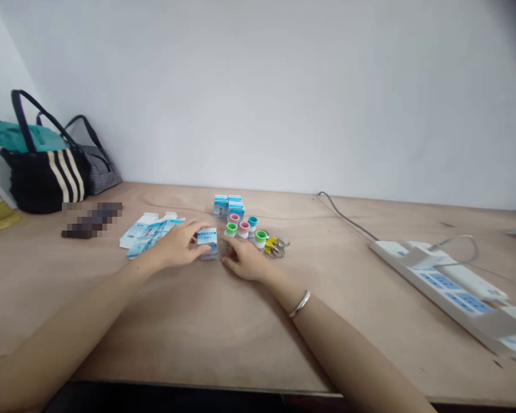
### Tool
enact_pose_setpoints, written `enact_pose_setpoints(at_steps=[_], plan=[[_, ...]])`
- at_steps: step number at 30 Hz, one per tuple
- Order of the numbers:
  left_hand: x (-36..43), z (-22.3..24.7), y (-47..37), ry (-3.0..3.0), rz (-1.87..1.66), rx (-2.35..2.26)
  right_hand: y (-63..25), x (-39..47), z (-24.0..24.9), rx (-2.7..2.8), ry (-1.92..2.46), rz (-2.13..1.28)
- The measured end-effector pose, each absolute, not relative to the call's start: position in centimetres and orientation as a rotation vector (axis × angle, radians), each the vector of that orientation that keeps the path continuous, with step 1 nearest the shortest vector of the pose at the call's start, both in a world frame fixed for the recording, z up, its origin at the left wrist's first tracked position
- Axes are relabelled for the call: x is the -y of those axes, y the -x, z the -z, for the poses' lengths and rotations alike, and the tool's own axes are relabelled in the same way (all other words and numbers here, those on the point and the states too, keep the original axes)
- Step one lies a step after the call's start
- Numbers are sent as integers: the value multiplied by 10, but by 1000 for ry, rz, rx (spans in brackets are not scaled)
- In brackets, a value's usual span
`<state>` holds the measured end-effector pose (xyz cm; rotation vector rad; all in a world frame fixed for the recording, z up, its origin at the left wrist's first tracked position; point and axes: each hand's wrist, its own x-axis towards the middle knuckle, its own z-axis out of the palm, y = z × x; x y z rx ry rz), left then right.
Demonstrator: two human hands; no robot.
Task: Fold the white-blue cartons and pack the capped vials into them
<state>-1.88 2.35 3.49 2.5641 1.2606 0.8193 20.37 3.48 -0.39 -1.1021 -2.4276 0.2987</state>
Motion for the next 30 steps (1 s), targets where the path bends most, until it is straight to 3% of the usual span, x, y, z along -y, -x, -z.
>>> enact_pose_setpoints(at_steps=[11,19,30], plan=[[-2,-11,-6,-2397,-984,-1011,-214,-16,-14,2206,701,-462],[9,-4,-7,-2598,-1095,-1125,-214,-14,-21,2305,759,67],[10,1,-10,-2664,-1100,-1270,-215,-3,-33,2439,675,373]])
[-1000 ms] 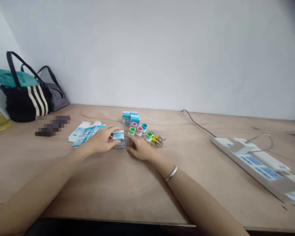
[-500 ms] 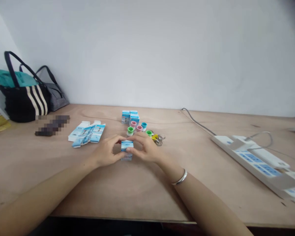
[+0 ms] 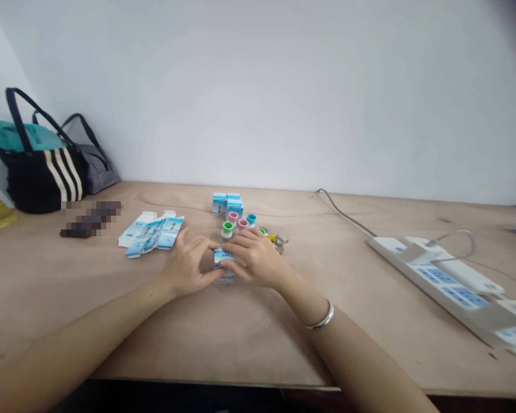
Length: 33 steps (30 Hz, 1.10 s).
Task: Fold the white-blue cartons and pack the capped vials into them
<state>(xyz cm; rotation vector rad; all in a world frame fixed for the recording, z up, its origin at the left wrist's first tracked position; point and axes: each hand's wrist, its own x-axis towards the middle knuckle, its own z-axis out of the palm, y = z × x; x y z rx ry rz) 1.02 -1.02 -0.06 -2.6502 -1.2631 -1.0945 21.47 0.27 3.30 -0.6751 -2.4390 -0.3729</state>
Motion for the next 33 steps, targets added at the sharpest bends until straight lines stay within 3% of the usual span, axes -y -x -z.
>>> enact_pose_setpoints(at_steps=[7,17,23,29,33], plan=[[7,2,-8,2665,1090,1265,-210,-7,-35,2498,692,474],[9,8,-12,2724,1195,1236,-206,-15,-32,2125,1063,-104],[10,2,-11,2844,1060,1265,-203,-23,-20,1988,1137,-284],[10,-2,-10,2845,1052,1333,-208,-9,-31,1805,993,-92],[8,0,-9,2858,1067,1306,-212,8,-43,2175,683,80]])
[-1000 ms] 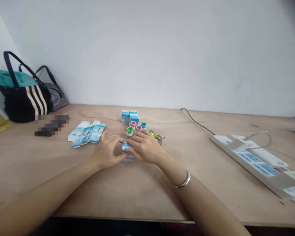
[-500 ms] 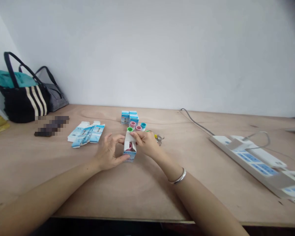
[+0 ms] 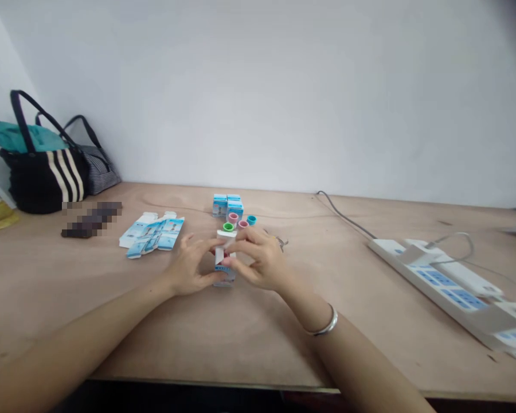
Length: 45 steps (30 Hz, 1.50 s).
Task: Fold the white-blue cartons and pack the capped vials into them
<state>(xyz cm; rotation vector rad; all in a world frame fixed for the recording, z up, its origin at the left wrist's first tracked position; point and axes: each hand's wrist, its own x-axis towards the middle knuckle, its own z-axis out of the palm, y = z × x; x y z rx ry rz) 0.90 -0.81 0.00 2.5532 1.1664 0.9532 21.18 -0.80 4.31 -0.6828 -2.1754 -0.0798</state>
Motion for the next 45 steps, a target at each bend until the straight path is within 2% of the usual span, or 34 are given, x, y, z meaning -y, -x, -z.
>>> enact_pose_setpoints(at_steps=[4,17,25,33,39,45], plan=[[8,0,-8,-2588,-970,-1141,-213,11,-45,2428,575,193],[13,-13,-10,-2646,-849,-1071,-229,1,-44,2435,646,186],[10,-9,-8,-2549,-1020,-1184,-228,3,-41,2495,696,163],[9,-10,-4,-2592,-830,-1195,-215,2,-11,2490,969,-102],[5,-9,-8,-2606,-834,-1188,-223,1,-25,2512,1044,-171],[4,-11,-5,-2645,-801,-1185,-243,-6,-44,2565,898,-107]])
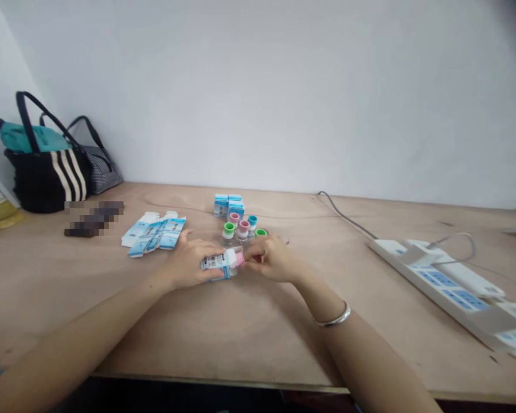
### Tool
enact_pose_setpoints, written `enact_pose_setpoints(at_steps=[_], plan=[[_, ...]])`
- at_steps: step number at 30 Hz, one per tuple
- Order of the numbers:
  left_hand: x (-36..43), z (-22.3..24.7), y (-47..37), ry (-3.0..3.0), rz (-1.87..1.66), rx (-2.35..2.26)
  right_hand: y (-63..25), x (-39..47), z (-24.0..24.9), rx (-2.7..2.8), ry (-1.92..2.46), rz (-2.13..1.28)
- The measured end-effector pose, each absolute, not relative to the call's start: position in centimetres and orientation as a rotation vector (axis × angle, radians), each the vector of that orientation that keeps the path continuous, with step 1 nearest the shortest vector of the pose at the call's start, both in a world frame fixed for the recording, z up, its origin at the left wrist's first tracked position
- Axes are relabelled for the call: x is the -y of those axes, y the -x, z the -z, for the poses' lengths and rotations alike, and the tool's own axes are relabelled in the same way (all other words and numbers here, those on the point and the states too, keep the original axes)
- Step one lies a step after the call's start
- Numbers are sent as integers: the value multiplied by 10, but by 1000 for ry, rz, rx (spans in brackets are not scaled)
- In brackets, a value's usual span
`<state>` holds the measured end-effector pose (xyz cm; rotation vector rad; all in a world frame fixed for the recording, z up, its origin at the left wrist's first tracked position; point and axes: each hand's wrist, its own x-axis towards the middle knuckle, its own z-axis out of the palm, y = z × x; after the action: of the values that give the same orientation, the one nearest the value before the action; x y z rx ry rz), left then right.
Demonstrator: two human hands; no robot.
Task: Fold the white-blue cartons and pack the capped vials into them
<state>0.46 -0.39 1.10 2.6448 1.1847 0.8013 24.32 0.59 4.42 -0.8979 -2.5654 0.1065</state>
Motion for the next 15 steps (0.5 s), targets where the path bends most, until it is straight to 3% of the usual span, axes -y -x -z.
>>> enact_pose_setpoints(at_steps=[8,15], plan=[[-3,-15,13,-2659,-689,-1182,-267,-16,-56,2338,1049,91],[1,-15,10,-2679,-684,-1105,-244,-26,-32,2278,1105,424]])
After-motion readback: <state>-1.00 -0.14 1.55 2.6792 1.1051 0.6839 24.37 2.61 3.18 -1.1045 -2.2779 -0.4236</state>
